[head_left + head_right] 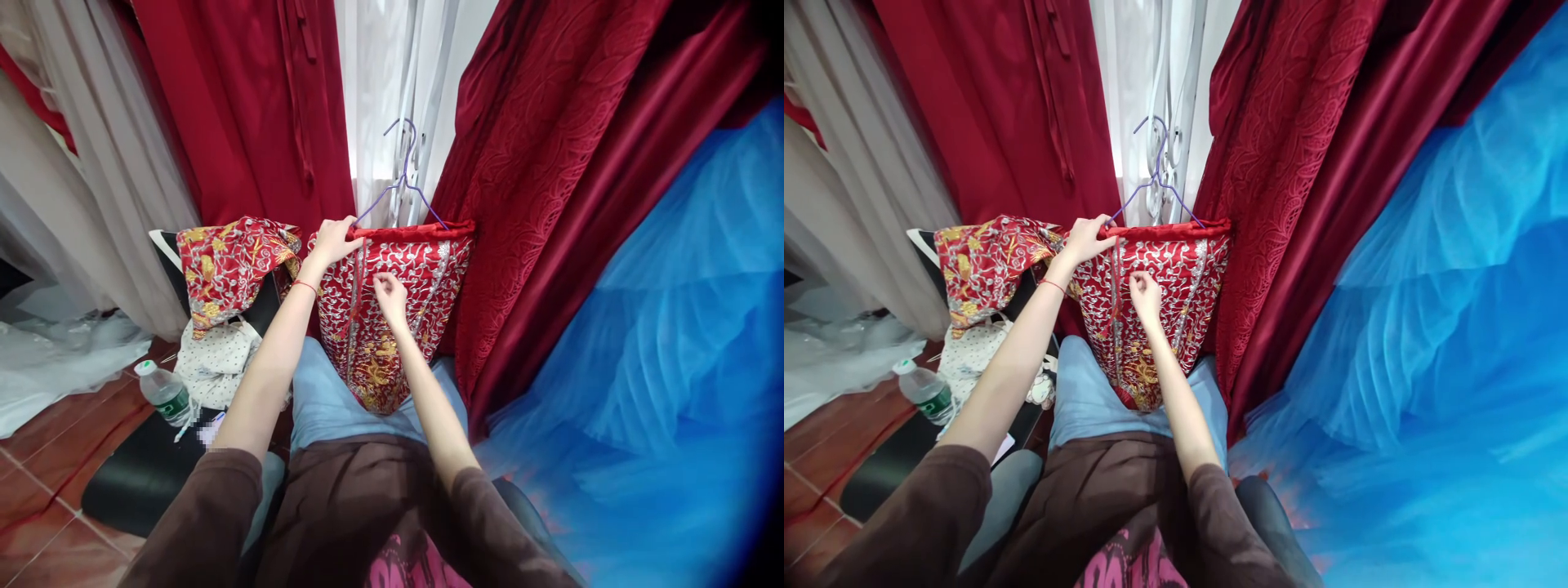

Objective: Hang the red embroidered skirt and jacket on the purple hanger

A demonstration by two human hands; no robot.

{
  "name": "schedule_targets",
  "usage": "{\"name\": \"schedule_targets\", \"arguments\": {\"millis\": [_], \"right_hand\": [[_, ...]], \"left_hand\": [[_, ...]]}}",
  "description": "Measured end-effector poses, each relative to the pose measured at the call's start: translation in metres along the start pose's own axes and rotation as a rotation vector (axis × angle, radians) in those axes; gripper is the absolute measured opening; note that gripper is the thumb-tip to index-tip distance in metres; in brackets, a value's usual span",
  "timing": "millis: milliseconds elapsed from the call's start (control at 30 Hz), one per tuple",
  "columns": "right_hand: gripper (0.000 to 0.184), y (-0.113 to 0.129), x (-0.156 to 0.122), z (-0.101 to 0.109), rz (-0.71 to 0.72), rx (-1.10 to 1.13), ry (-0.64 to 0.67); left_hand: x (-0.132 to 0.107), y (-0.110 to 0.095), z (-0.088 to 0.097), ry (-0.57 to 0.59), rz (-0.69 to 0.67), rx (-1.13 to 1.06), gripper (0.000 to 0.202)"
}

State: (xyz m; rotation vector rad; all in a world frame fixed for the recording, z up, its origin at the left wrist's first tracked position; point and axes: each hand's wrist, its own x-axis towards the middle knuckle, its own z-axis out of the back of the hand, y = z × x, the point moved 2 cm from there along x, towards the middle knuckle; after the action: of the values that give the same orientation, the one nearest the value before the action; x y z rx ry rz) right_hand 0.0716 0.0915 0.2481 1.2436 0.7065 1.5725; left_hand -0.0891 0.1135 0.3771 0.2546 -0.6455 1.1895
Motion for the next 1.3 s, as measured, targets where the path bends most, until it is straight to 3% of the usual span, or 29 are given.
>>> {"name": "schedule_targets", "arguments": {"millis": [133,300,467,733,933,1100,1300], "right_hand": [[0.029,0.039,0.029,-0.007,0.093,0.143,-0.016],[0.013,0.068,0.035,-0.020,0.125,-0.039,-0.121],[0.015,0.081,0.031,-0.026,0.052,-0.206,-0.139],[0.012,0.083,0.028,-0.027,0.074,-0.200,-0.219],[0.013,0.087,0.034,-0.023,0.005,0.012,-0.096],[0.029,0.089,0.041,-0.018,0.018,0.049,-0.040],[0.032,0.075,0.035,-0.028,-0.168,0.562,0.093]], "left_hand": [[-0.003,-0.005,0.005,-0.010,0.022,-0.001,0.036],[-0.003,-0.007,0.007,0.001,0.027,0.003,0.034],[-0.002,-0.007,0.005,-0.023,0.047,0.034,0.034],[-0.004,-0.010,0.004,-0.046,0.041,0.038,0.033],[-0.004,-0.010,0.003,-0.046,0.044,0.052,0.033],[-0.004,-0.010,0.003,-0.039,0.051,0.061,0.034],[0.002,-0.011,0.001,-0.035,0.118,0.173,0.035]]}}
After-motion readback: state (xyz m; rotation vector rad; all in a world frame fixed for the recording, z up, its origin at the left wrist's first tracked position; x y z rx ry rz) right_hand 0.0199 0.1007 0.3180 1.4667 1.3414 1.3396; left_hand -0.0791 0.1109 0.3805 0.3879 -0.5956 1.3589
